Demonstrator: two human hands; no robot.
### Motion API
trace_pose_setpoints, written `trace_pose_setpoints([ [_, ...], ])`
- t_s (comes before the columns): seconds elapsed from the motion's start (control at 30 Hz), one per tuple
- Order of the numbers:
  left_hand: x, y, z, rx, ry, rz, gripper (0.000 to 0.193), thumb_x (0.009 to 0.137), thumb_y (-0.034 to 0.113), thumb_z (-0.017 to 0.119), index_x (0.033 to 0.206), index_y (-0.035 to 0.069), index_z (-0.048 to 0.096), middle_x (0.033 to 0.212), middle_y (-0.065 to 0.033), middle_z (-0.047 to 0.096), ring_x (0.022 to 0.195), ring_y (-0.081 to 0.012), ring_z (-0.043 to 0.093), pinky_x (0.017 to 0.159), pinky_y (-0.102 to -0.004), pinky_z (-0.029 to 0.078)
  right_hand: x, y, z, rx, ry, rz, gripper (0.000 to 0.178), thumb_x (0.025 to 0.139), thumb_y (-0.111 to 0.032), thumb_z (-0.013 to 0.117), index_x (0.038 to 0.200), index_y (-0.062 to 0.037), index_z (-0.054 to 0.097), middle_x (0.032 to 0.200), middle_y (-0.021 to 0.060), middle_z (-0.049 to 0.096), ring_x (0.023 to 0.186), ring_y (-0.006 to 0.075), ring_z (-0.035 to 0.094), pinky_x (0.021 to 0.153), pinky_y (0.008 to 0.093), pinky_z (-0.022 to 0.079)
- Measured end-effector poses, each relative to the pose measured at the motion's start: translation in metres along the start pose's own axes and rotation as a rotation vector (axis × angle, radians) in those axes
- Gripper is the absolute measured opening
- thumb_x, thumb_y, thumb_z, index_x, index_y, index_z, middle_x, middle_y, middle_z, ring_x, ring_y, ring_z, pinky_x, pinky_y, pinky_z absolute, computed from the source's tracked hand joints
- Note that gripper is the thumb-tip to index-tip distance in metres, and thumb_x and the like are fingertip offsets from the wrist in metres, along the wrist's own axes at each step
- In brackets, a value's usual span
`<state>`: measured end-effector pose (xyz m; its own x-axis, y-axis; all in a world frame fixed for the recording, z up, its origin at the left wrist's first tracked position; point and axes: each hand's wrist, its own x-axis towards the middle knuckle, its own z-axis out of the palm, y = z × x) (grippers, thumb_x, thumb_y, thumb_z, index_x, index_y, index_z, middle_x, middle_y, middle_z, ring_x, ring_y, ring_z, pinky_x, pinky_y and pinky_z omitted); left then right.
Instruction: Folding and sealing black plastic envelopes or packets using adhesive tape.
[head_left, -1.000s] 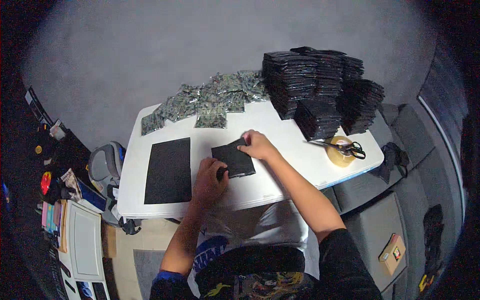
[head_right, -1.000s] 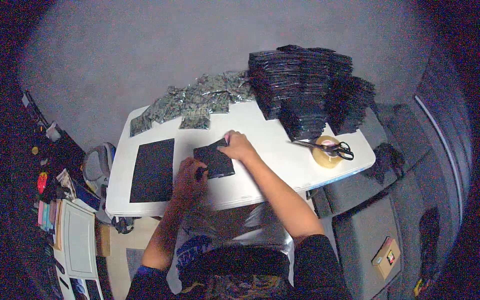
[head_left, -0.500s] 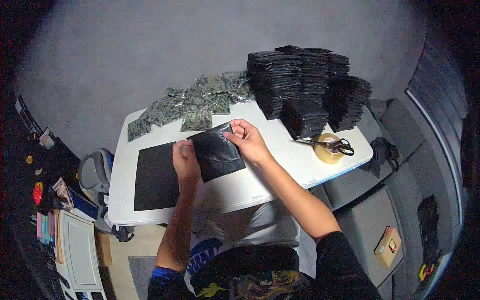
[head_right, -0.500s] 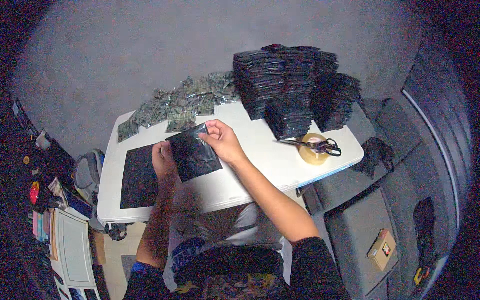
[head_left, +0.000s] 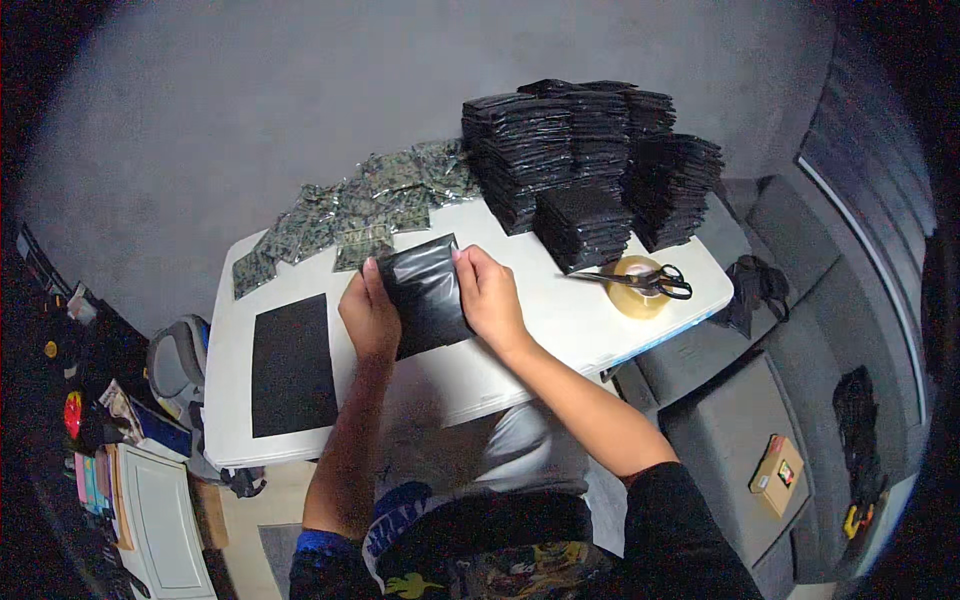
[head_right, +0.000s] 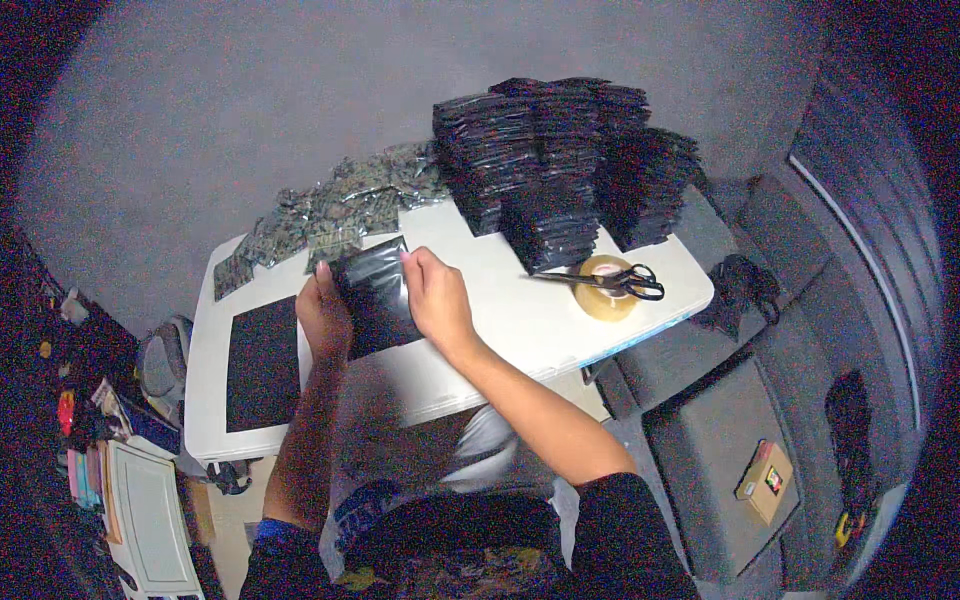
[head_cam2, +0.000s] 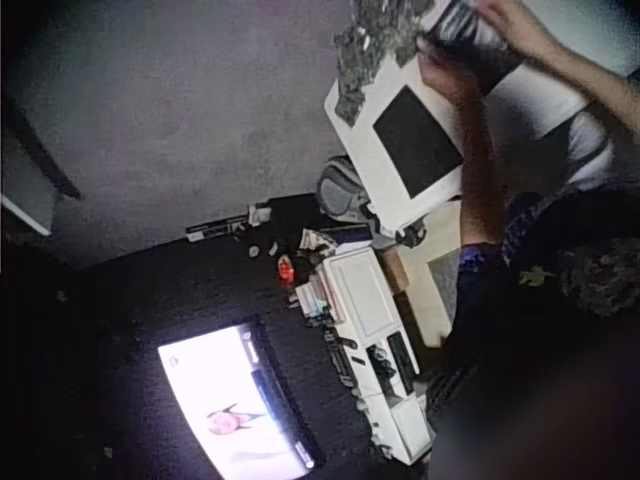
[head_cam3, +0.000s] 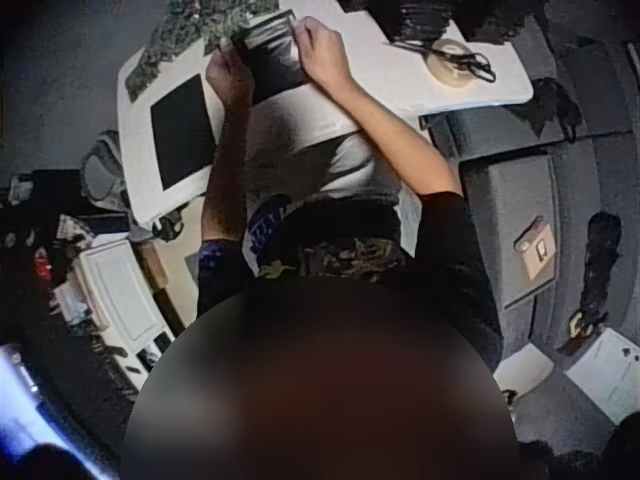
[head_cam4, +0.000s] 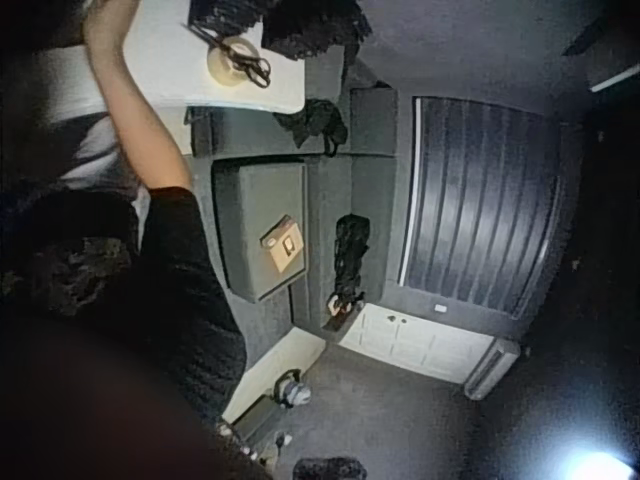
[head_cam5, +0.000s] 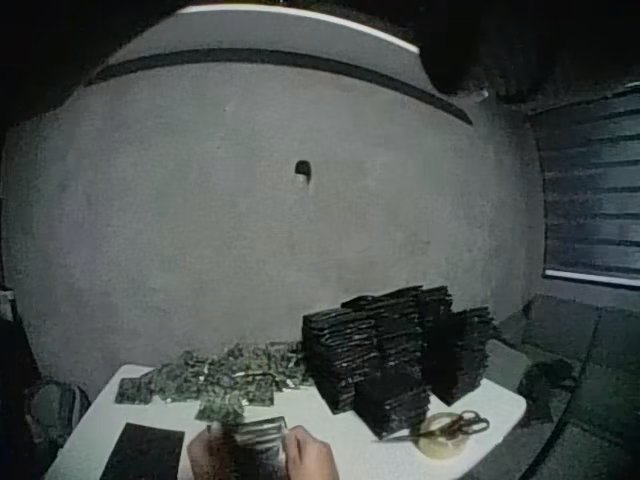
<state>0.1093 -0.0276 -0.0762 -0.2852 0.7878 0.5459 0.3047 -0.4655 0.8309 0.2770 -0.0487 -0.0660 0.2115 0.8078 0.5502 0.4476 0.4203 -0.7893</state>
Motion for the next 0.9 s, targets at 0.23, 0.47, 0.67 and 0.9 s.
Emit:
trace_pose_setpoints([
  [0.23,0.013,0.009,0.034,-0.255,-0.151,-0.141,0.053,0.112,0.041,0.048,0.078,0.002,0.058,0.068,-0.0009,0.053,0.065,-0.0131,0.045,0.060,-0.0349,0.041,0.026,0.016,-0.048,-0.157,0.154,-0.074,0.036,0.109,-0.024,0.055,0.084,0.0020,0.059,0.068,0.0278,0.056,0.059,0.0446,0.057,0.057,0.0469,0.044],
  [0.47,0.018,0.026,0.104,-0.328,-0.573,-0.434,0.031,0.104,0.035,0.064,0.089,0.007,0.065,0.077,0.0025,0.060,0.064,-0.0091,0.054,0.054,-0.0286,0.041,0.073,0.043,-0.126,-0.264,0.139,-0.009,0.035,0.106,-0.030,0.057,0.093,0.0007,0.065,0.079,0.0304,0.065,0.082,0.0517,0.065,0.072,0.0550,0.050],
  [0.67,0.037,0.062,0.178,-0.446,-0.596,-0.447,0.026,0.107,0.025,0.062,0.096,0.002,0.068,0.084,-0.0022,0.068,0.068,-0.0105,0.060,0.060,-0.0283,0.050,0.124,0.079,-0.184,-0.330,0.037,0.124,0.045,0.092,-0.032,0.076,0.127,-0.0050,0.066,0.092,0.0185,0.073,0.088,0.0347,0.073,0.084,0.0417,0.055],
  [0.9,0.049,0.065,0.252,-0.490,-0.699,-0.686,0.020,0.101,0.025,0.068,0.103,0.006,0.062,0.079,-0.0012,0.062,0.061,-0.0171,0.062,0.062,-0.0310,0.059,0.172,0.134,-0.224,-0.365,0.002,0.189,0.044,0.088,-0.034,0.080,0.121,-0.0056,0.074,0.102,0.0170,0.077,0.095,0.0281,0.074,0.089,0.0372,0.056],
])
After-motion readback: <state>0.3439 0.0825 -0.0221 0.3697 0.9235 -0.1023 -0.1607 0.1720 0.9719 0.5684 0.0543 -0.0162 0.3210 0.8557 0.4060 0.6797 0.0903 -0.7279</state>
